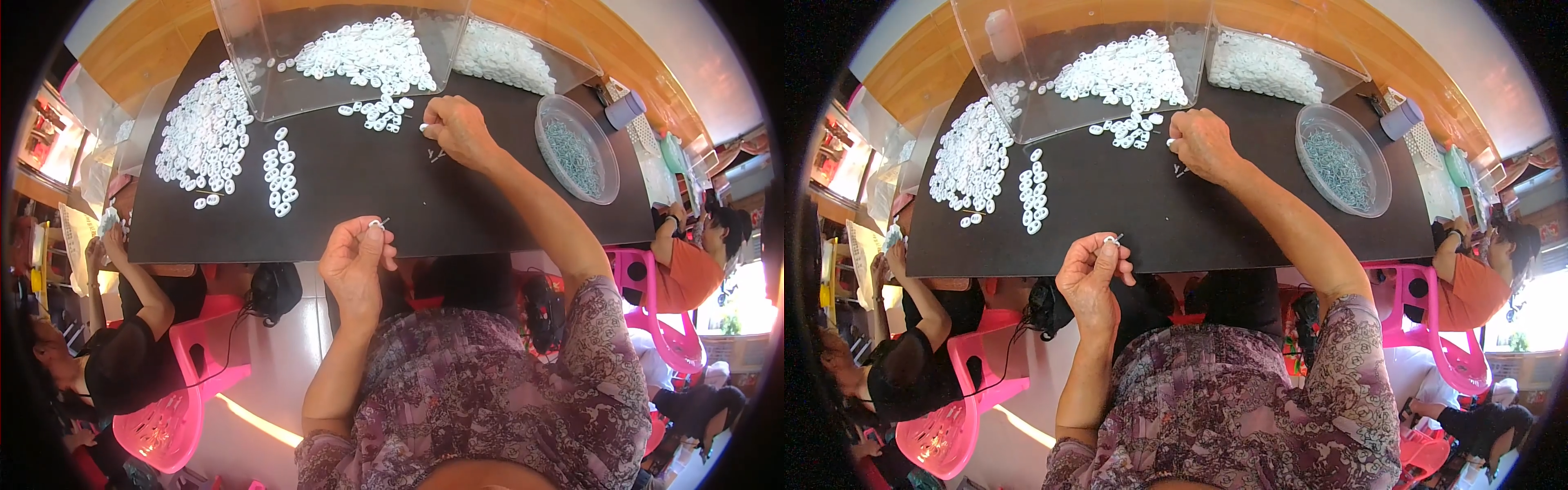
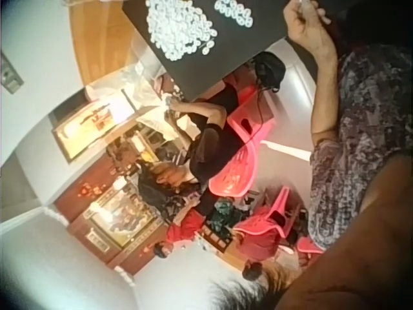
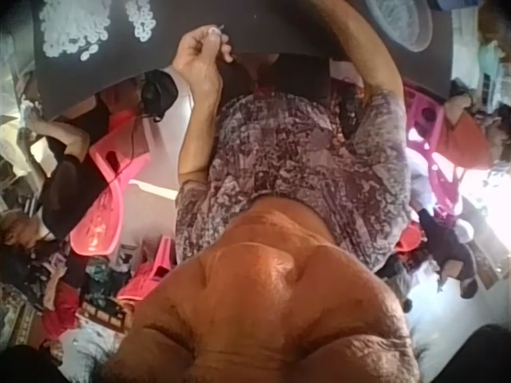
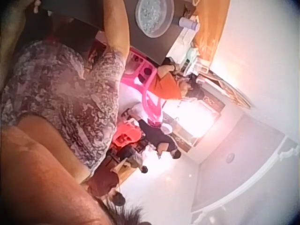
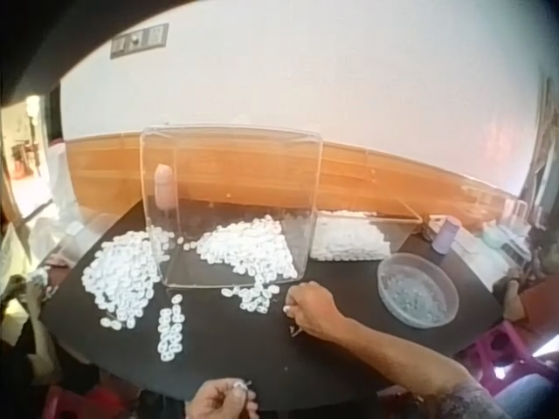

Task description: Inserting small black pins into white circular plastic bases to assemble components.

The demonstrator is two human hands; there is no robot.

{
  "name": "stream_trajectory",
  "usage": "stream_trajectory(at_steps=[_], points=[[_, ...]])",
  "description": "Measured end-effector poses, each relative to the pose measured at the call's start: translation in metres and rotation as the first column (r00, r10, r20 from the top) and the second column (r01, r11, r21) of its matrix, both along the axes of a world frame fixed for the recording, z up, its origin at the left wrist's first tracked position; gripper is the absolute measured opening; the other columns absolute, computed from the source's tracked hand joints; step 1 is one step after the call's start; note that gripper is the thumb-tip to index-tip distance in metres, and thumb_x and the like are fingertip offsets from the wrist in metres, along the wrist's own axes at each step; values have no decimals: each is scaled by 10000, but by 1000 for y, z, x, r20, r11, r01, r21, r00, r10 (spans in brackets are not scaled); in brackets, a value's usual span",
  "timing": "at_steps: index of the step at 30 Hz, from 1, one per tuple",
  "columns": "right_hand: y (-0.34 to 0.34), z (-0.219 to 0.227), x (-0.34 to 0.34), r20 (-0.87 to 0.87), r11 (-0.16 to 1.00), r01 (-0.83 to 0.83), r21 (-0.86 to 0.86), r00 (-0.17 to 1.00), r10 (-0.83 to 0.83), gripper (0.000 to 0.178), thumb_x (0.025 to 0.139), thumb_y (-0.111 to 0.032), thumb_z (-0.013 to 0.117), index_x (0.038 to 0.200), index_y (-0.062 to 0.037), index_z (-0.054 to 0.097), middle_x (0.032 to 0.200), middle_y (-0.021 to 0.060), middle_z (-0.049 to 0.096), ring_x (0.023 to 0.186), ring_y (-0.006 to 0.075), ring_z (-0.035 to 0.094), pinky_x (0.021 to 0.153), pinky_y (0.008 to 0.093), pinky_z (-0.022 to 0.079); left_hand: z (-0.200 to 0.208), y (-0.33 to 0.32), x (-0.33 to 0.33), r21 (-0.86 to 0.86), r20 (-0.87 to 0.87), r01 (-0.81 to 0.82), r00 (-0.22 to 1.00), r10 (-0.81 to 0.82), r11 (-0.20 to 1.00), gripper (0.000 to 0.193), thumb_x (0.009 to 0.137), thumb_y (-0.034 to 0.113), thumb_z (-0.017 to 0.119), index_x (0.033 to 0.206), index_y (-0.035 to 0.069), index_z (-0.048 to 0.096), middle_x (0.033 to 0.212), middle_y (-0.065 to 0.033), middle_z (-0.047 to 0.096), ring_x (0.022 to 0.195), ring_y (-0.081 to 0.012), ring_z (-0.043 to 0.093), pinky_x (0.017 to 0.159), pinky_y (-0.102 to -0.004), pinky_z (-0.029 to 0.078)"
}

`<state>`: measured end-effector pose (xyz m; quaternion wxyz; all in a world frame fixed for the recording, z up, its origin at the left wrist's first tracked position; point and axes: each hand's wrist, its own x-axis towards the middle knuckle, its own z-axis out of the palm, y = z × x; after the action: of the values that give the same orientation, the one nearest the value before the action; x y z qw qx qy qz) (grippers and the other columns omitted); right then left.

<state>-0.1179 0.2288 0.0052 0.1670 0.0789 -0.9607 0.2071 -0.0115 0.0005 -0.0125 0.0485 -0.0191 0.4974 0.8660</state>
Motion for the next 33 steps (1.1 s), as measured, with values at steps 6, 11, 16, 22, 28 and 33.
stream_trajectory(at_steps=[6, 11, 16, 22, 28, 33], points=[[-24, 20, 34, 119, 902, -35, -430, 988, 95, 113, 720, -52, 672, 806, -21, 605, 673, 17, 568, 643, 94, 531, 594, 249, 424, 2, -2, -3, 10, 16, 24, 1000, -24, 1000, 117, 879, 66, 581, 925, -42, 588, 747, -110, 626, 546, -119, 559, 457, -226, 456], [-54, 29, 68, 256, 694, 10, -720, 933, 252, 90, 768, -78, 682, 811, -23, 626, 733, -15, 599, 666, 33, 523, 593, 187, 420, 4, -6, -5, 23, 37, 27, 999, -28, 999, 121, 880, 67, 581, 929, -44, 588, 753, -112, 628, 551, -124, 564, 464, -229, 455], [-64, 24, 83, 290, 439, 107, -892, 879, 377, 143, 783, -89, 684, 894, -9, 644, 761, 14, 633, 636, 50, 537, 550, 183, 405, 11, -7, -2, 17, 34, 14, 999, -14, 1000, 116, 875, 64, 588, 920, -42, 596, 764, -112, 627, 567, -130, 569, 472, -231, 452], [-73, 21, 92, 287, 363, 143, -921, 879, 381, 165, 789, -87, 679, 923, 3, 645, 790, 38, 652, 646, 61, 552, 558, 185, 417, 11, -11, 0, -7, 11, 4, 1000, -4, 1000, 132, 852, 19, 605, 964, -51, 608, 796, -92, 611, 607, -120, 557, 491, -219, 442], [-81, 18, 95, 255, 326, 132, -936, 893, 371, 157, 792, -71, 669, 925, 9, 644, 787, 32, 648, 660, 61, 555, 583, 182, 424, 15, -9, 4, -7, -10, -33, 999, 33, 999, 154, 849, 31, 612, 973, -60, 613, 766, -107, 616, 580, -128, 558, 470, -235, 441], [-84, 18, 97, 229, 324, 100, -941, 891, 391, 149, 796, -59, 660, 925, 14, 642, 800, 30, 648, 691, 60, 564, 622, 190, 445, 11, -11, 6, -33, -16, -7, 1000, 7, 999, 171, 849, 27, 617, 1003, -46, 594, 781, -67, 612, 622, -101, 571, 496, -207, 456]])
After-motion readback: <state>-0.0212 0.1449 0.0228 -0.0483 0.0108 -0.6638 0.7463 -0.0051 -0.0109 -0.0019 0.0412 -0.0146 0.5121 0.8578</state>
